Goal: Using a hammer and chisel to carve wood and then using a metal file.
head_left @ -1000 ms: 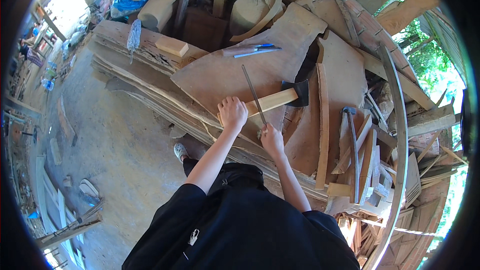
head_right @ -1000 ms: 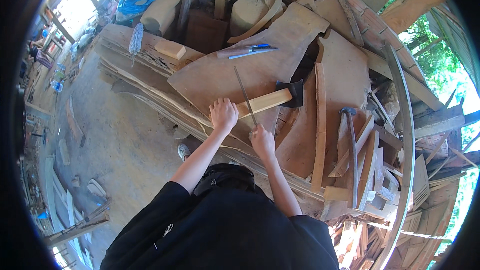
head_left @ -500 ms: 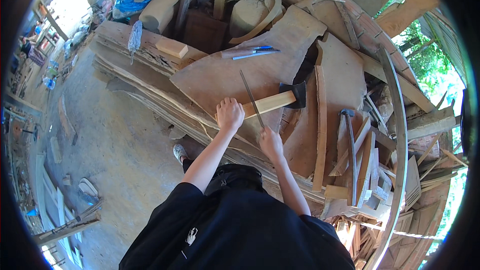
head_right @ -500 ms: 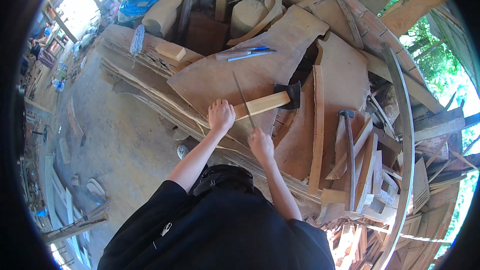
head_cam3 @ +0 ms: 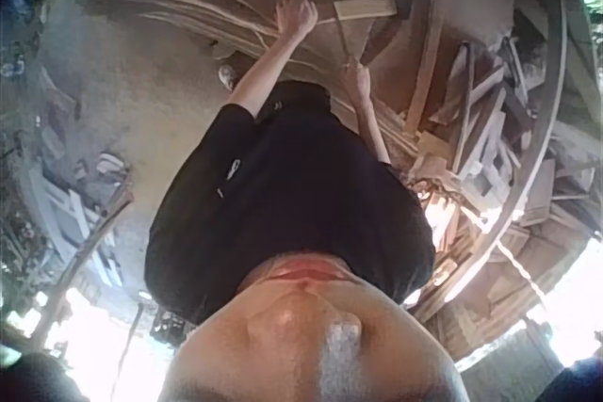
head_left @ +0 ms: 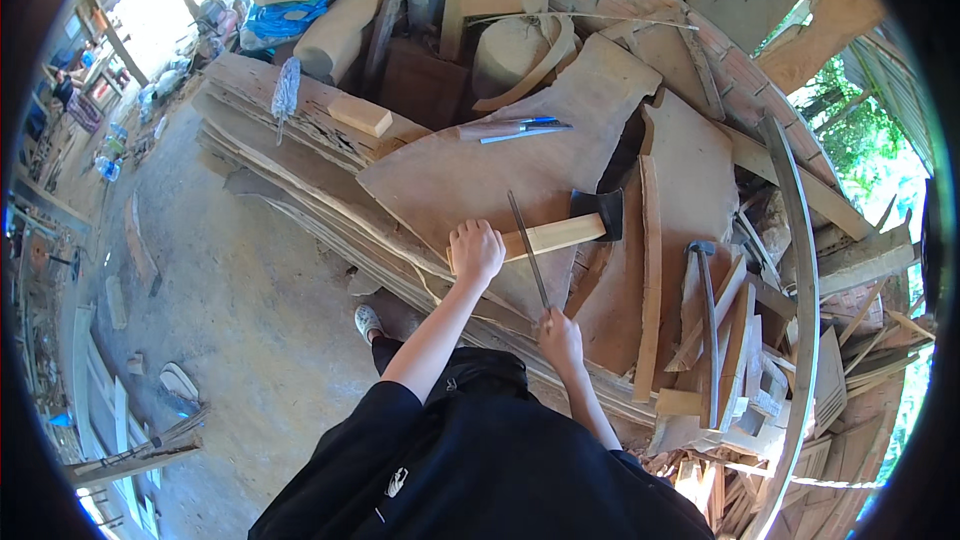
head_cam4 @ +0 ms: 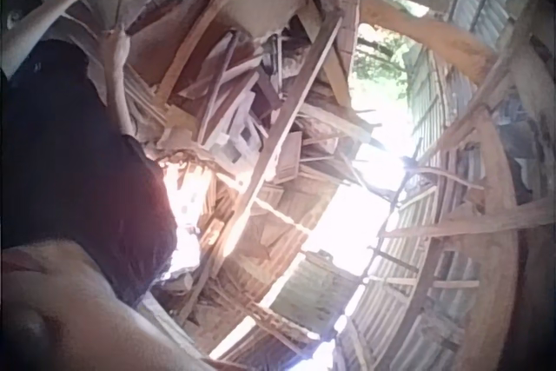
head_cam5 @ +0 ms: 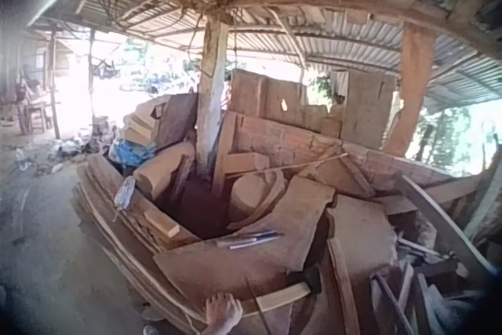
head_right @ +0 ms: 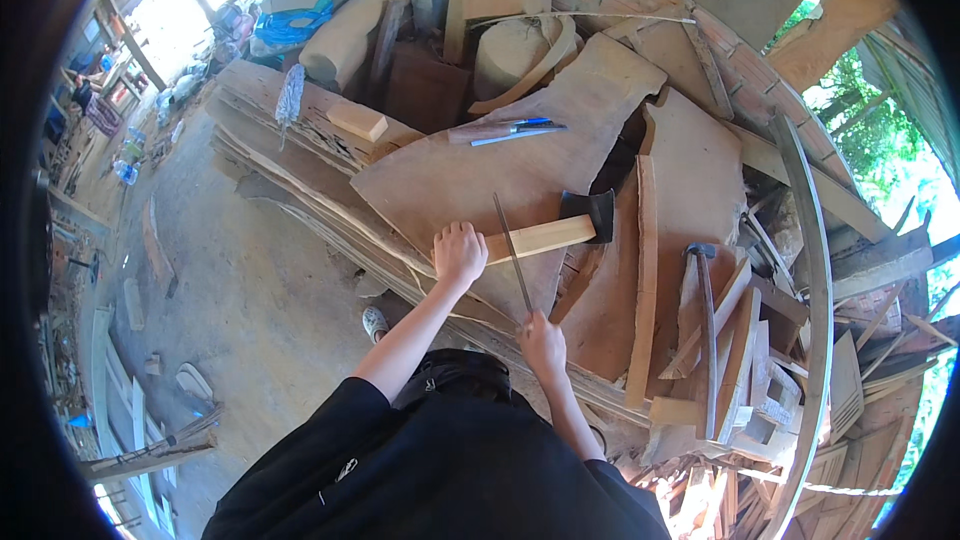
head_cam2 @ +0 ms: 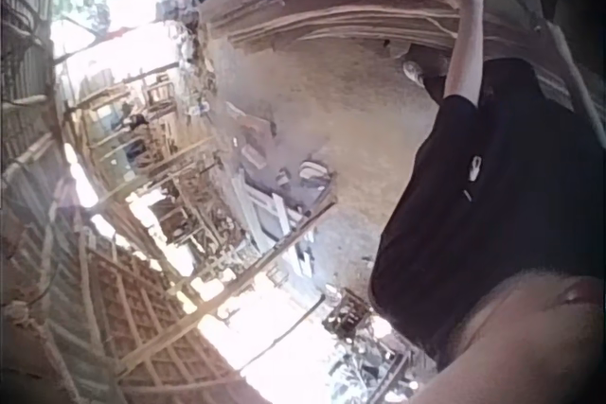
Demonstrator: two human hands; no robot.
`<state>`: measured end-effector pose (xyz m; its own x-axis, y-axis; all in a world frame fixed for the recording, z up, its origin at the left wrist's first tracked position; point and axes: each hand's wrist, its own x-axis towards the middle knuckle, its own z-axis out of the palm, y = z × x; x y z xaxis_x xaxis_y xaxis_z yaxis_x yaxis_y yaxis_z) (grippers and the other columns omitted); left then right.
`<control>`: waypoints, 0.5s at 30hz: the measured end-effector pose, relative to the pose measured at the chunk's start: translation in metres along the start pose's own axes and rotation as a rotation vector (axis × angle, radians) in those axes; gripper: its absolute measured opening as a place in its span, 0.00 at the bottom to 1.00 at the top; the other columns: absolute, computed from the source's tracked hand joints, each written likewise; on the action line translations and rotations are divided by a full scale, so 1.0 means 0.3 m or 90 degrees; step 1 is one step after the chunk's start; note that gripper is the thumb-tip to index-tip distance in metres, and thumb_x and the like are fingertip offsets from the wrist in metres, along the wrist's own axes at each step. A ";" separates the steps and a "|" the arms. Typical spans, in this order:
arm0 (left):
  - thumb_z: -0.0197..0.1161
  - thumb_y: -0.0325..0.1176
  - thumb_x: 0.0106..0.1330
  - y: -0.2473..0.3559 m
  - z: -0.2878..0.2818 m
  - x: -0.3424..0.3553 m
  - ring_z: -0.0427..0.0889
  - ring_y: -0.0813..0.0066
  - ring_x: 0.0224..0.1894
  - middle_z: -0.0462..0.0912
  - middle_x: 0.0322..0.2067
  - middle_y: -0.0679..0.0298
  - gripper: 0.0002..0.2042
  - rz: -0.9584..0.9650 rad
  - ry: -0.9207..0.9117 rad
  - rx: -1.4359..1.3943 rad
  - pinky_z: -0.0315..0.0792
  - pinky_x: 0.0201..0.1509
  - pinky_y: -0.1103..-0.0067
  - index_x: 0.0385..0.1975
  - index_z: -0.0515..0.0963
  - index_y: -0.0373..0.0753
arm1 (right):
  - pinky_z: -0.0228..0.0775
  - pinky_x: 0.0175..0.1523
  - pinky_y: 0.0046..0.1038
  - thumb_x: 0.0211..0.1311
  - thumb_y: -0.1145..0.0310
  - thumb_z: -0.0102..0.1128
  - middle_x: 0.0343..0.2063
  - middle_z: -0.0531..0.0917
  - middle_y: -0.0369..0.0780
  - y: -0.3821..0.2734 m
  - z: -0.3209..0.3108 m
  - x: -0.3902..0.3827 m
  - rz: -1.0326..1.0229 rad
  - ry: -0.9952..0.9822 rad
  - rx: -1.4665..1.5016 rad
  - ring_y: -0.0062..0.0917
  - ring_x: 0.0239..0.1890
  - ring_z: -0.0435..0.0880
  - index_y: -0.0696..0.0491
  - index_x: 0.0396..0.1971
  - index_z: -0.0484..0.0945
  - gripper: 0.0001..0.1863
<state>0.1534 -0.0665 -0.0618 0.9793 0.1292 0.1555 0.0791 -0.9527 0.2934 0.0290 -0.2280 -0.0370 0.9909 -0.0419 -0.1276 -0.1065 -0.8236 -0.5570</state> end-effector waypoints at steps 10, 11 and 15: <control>0.47 0.38 0.59 -0.003 0.008 -0.004 0.75 0.60 0.37 0.77 0.30 0.55 0.13 -0.038 0.005 -0.002 0.66 0.42 0.67 0.26 0.75 0.36 | 0.64 0.31 0.50 0.59 0.63 0.46 0.18 0.75 0.54 0.047 -0.031 -0.097 -0.008 0.003 0.001 0.53 0.25 0.75 0.55 0.27 0.70 0.11; 0.47 0.38 0.59 0.000 0.011 0.000 0.75 0.60 0.37 0.77 0.30 0.55 0.13 -0.039 0.006 0.000 0.66 0.42 0.67 0.26 0.75 0.36 | 0.63 0.30 0.50 0.60 0.63 0.46 0.17 0.75 0.54 0.067 -0.052 -0.151 0.003 -0.008 -0.001 0.53 0.24 0.74 0.55 0.27 0.69 0.11; 0.47 0.38 0.59 0.011 0.003 -0.006 0.75 0.60 0.37 0.77 0.30 0.55 0.13 -0.030 -0.004 -0.003 0.66 0.42 0.68 0.26 0.74 0.36 | 0.63 0.29 0.50 0.60 0.63 0.46 0.16 0.75 0.54 0.092 -0.110 -0.281 0.038 -0.021 -0.034 0.53 0.23 0.74 0.56 0.25 0.68 0.11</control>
<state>0.1521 -0.0703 -0.0621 0.9759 0.1715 0.1352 0.1236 -0.9443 0.3051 -0.0548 -0.2659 -0.0144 0.9796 -0.0738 -0.1869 -0.1601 -0.8489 -0.5037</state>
